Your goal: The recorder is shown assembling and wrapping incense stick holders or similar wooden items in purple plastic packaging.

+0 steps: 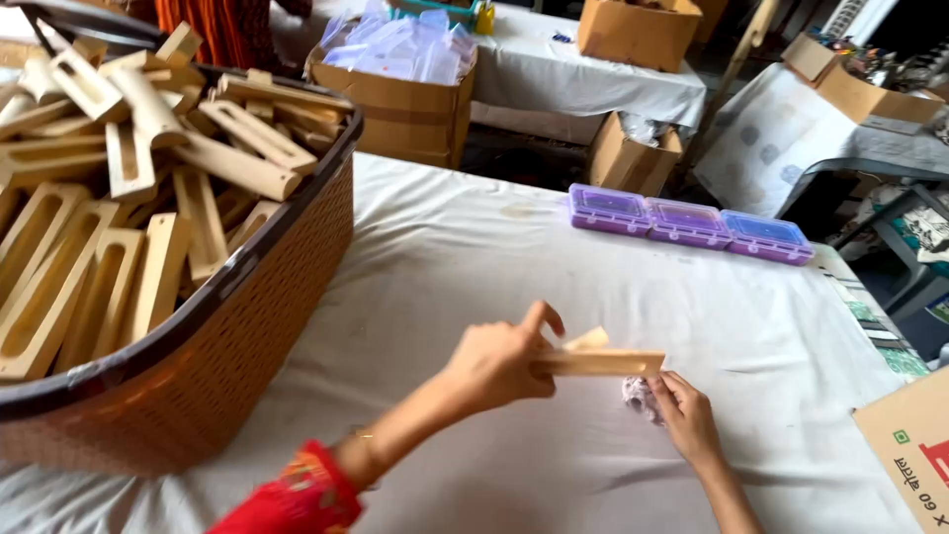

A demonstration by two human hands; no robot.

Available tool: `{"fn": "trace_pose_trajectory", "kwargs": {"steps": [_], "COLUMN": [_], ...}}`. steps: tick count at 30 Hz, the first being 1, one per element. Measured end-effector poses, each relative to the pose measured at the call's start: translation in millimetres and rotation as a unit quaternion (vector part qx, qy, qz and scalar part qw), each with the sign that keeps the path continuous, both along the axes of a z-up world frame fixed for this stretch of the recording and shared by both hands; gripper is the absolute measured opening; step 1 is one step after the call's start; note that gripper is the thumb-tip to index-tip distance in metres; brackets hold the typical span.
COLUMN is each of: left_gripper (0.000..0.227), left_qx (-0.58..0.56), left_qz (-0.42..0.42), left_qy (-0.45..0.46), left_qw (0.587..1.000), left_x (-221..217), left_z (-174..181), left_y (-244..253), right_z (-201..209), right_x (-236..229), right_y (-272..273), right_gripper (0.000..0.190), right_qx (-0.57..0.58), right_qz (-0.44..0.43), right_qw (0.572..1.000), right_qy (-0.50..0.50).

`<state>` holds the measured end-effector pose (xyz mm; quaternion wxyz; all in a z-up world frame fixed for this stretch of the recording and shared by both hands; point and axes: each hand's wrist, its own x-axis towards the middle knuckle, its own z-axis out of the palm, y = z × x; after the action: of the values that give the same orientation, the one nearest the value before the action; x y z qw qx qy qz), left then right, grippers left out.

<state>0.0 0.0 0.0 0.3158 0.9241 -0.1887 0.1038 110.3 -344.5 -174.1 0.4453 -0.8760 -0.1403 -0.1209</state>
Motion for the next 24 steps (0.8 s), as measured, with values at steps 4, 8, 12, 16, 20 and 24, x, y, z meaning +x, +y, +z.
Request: {"fn": "trace_pose_trajectory", "kwargs": {"steps": [4,8,12,16,20,24], "left_gripper": [0.053,0.041,0.030,0.035,0.053,0.039], "left_qx": [0.033,-0.005,-0.088,0.097,0.107,0.081], "left_qz": [-0.057,-0.070,0.033,0.119,0.060,-0.048], "left_qy": [0.030,0.118,0.101,-0.009,-0.249,-0.003], "left_qw": [0.997,0.991,0.990,0.988,0.961,0.996], "left_x": [84,108,98,74,36,-18], "left_z": [-84,-93,-88,-117,-122,-100], "left_y": [-23,-15,20,50,31,5], "right_z": [8,12,2,10,24,14], "right_x": [-1,-4,-1,-8,-11,-8], "right_y": [5,4,4,10,0,1], "right_gripper": [0.043,0.049,0.055,0.050,0.039,0.030], "right_qx": [0.028,0.019,0.036,0.044,-0.093,-0.107], "right_qz": [-0.061,-0.049,-0.012,-0.026,0.081,0.045], "right_qw": [0.995,0.995,0.998,0.995,0.990,0.992], "right_qy": [0.076,0.085,0.046,0.090,-0.067,-0.053]}}
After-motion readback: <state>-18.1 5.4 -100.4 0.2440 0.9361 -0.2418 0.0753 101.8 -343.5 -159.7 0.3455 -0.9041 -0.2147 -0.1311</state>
